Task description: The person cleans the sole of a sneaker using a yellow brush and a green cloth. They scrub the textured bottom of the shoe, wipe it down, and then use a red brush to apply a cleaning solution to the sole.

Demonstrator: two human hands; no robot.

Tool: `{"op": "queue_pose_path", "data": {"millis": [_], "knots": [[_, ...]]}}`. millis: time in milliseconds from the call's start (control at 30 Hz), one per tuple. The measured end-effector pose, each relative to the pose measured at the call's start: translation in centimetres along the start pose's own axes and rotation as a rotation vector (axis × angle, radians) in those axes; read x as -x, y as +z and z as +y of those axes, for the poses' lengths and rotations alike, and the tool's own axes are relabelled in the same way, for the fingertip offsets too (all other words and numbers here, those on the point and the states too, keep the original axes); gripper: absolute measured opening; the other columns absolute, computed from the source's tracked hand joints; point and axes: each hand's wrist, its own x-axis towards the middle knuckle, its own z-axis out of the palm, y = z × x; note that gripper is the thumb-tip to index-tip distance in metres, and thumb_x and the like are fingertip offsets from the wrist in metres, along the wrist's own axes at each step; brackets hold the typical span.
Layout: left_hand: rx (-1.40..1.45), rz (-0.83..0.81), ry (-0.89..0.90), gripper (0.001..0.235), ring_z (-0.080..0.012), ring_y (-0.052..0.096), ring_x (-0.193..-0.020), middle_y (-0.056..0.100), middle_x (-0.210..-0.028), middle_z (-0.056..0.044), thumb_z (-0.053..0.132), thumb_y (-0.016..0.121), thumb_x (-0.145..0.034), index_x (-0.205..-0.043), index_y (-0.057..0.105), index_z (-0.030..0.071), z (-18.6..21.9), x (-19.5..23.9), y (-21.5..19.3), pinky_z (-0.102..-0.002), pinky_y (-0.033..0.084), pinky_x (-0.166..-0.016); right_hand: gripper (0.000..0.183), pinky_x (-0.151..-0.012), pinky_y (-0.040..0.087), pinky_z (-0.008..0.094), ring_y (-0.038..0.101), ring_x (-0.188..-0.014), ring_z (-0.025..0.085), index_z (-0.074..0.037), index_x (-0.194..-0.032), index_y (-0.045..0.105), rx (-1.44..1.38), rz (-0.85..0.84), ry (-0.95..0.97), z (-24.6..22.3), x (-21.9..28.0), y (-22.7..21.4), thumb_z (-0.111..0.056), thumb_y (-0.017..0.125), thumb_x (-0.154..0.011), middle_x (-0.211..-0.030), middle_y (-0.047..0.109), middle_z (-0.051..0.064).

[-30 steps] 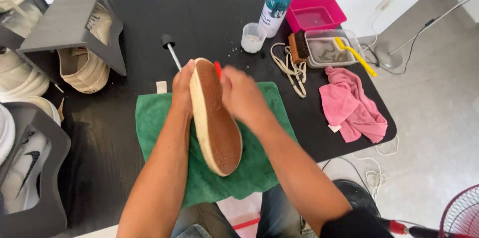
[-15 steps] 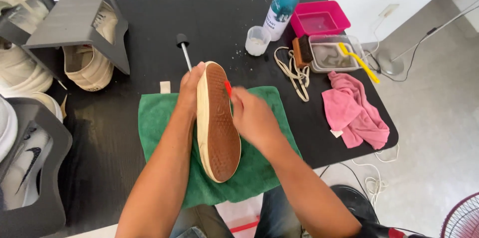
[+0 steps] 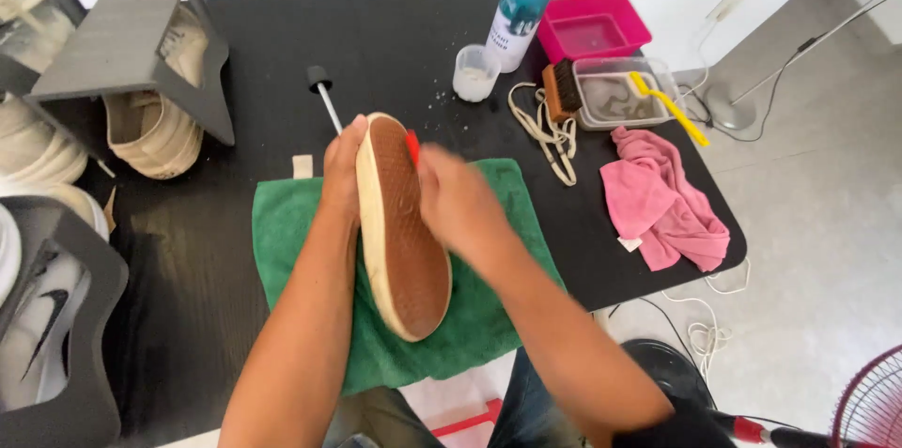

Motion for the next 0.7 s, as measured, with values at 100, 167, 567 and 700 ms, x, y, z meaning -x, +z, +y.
{"op": "queue_pose_path", "data": {"millis": [100,167,567,700], "knots": [[0.018,0.004,-0.063,0.035,-0.0110,0.059,-0.060,0.057,-0.065,0.001,0.045,0.073,-0.089,-0.077,0.059,0.016,-1.4,-0.2,-0.3,-0.027,0.050,-0.056,0.025,-0.079,0.054,0.056,0.068,-0.095,0.051,-0.008,-0.101,0.069,-0.066,-0.074,0.067,-0.4,2.8,-0.5,-0.019,0.046,-0.100,-0.091,0.072,0.025],[0.037,0.011,-0.087,0.036,-0.0118,0.058,-0.060,0.057,-0.065,0.000,0.046,0.076,-0.086,-0.077,0.059,0.016,-2.3,-0.8,-0.9,-0.029,0.051,-0.058,0.027,-0.081,0.056,0.051,0.071,-0.093,0.048,-0.008,-0.102,0.072,-0.072,-0.076,0.081,0.1,1.3,-0.2,-0.019,0.047,-0.101,-0.089,0.073,0.023],[-0.030,0.014,0.027,0.040,-0.0102,0.061,-0.059,0.058,-0.065,0.000,0.050,0.075,-0.087,-0.078,0.058,0.015,-2.9,-1.7,-1.8,-0.026,0.051,-0.052,0.023,-0.078,0.053,0.058,0.069,-0.093,0.051,-0.006,-0.093,0.068,-0.006,0.030,-0.021,0.6,-1.5,0.7,-0.017,0.048,-0.098,-0.082,0.070,0.024],[-0.019,0.032,-0.013,0.038,-0.0098,0.059,-0.059,0.057,-0.064,0.001,0.049,0.074,-0.087,-0.078,0.058,0.016,-2.6,-1.7,-1.4,-0.027,0.049,-0.053,0.027,-0.082,0.054,0.057,0.070,-0.096,0.049,-0.010,-0.103,0.069,-0.021,-0.059,0.083,-1.1,1.9,-0.6,-0.022,0.045,-0.102,-0.090,0.073,0.023]]}}
